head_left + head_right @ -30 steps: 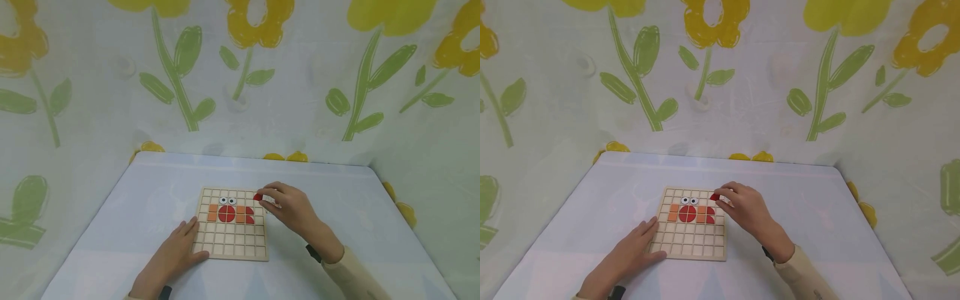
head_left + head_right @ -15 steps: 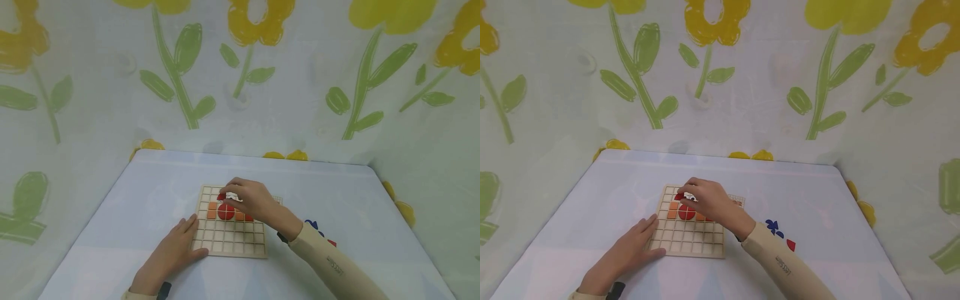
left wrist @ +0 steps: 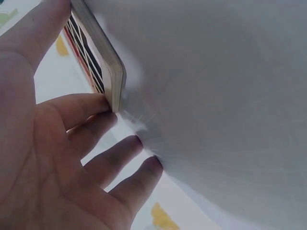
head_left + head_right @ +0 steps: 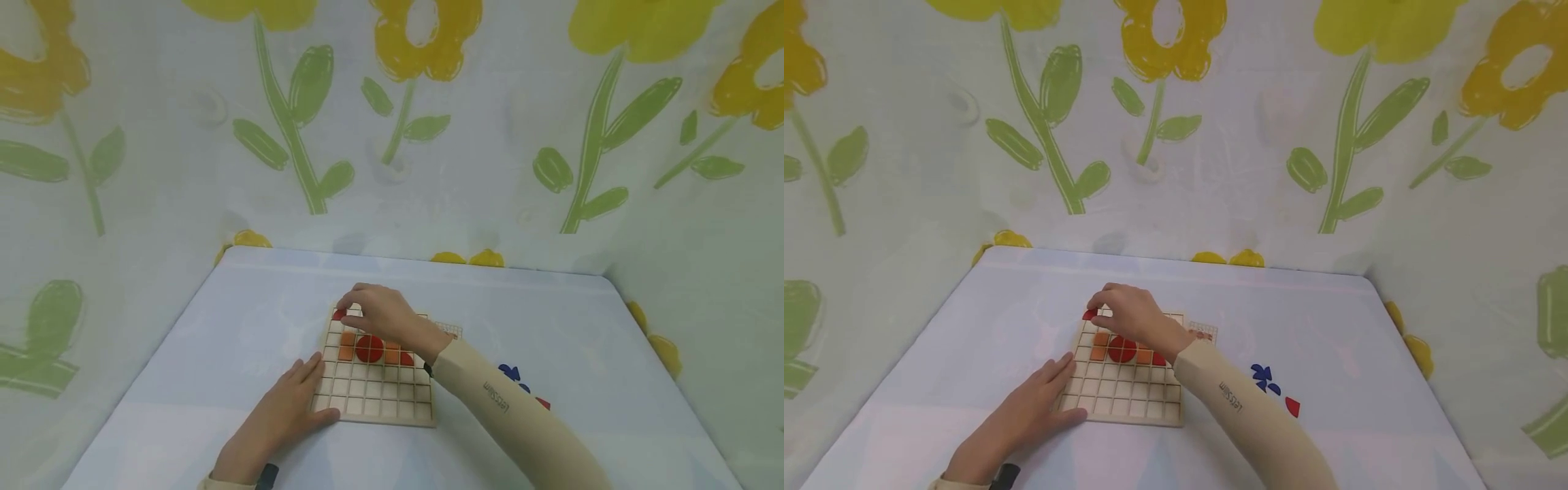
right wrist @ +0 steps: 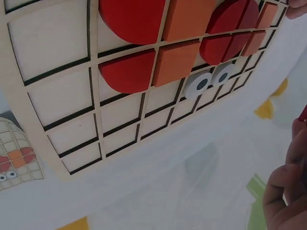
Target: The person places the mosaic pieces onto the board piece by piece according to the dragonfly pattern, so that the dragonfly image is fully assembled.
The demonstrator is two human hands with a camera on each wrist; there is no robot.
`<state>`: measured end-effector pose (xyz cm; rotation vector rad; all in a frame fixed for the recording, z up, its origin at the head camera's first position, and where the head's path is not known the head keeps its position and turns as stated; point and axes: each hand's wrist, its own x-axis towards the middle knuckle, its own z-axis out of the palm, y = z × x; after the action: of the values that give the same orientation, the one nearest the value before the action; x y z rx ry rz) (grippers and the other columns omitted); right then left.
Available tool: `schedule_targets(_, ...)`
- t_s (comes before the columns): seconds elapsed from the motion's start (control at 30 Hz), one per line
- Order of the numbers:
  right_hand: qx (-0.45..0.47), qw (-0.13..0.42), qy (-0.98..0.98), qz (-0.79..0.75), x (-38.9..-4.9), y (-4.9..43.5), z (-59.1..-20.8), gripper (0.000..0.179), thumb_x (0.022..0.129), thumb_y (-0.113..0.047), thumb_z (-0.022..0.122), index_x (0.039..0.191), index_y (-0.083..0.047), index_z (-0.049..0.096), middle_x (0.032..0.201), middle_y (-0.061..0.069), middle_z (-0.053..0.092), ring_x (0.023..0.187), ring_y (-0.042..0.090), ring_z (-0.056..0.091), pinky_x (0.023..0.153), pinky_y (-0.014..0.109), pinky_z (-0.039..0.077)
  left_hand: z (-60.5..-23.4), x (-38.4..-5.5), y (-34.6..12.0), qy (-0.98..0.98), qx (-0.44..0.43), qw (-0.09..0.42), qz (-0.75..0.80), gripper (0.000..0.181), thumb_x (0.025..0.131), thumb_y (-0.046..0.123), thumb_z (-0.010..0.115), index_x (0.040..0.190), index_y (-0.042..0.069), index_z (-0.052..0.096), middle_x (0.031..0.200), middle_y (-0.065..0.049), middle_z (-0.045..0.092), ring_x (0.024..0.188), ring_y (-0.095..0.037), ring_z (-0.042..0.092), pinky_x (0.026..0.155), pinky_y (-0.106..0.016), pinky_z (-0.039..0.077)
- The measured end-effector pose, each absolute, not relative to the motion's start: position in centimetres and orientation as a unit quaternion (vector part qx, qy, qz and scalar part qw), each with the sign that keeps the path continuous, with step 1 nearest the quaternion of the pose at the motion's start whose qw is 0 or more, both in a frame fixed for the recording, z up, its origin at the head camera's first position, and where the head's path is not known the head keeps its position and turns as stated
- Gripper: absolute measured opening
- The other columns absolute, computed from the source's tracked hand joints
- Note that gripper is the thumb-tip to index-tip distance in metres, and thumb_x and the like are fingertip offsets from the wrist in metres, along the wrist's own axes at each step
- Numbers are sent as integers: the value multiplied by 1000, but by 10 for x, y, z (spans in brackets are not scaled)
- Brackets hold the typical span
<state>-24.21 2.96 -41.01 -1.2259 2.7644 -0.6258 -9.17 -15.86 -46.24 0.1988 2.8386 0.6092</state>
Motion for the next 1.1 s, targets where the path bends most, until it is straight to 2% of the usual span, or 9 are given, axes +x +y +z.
schedule_targets(0.13,-384,52,904,-182,-248,21,-415,25,94,-30,75,118,-24,76,111,-11,69,105,15,67,84,27,57,-462,-91,-158,970,70,112,205,97,82,58,77,152,-1,43,163,-15,32,146,-45,31,116,-60,33)
schedule_targets(0.23,-378,65,909,-160,-252,14,-419,24,94,-31,75,118,-25,76,111,-11,70,106,15,67,82,29,57,-462,-91,-159,970,72,109,204,97,82,58,77,151,-1,44,163,-15,32,146,-45,31,116,-60,33)
schedule_targets(0.43,-375,76,915,-132,-256,5,-426,17,95,-32,73,111,-28,77,107,-12,70,98,9,65,74,28,56,-465,-89,-160,970,78,98,207,94,83,55,78,151,-2,44,162,-15,34,146,-45,33,116,-58,34)
schedule_targets(0.77,-375,111,914,-104,-253,-2,-436,17,95,-34,74,110,-29,77,101,-14,67,93,6,61,75,28,56,-463,-89,-160,969,86,91,215,93,85,55,76,151,-2,43,163,-15,32,146,-45,32,117,-58,32)
schedule_targets(1.1,-383,113,913,-81,-248,-6,-442,20,90,-38,78,107,-26,77,98,-16,68,92,5,62,75,26,55,-463,-89,-159,969,86,92,212,93,85,56,76,151,-3,44,163,-15,32,146,-45,32,116,-58,33)
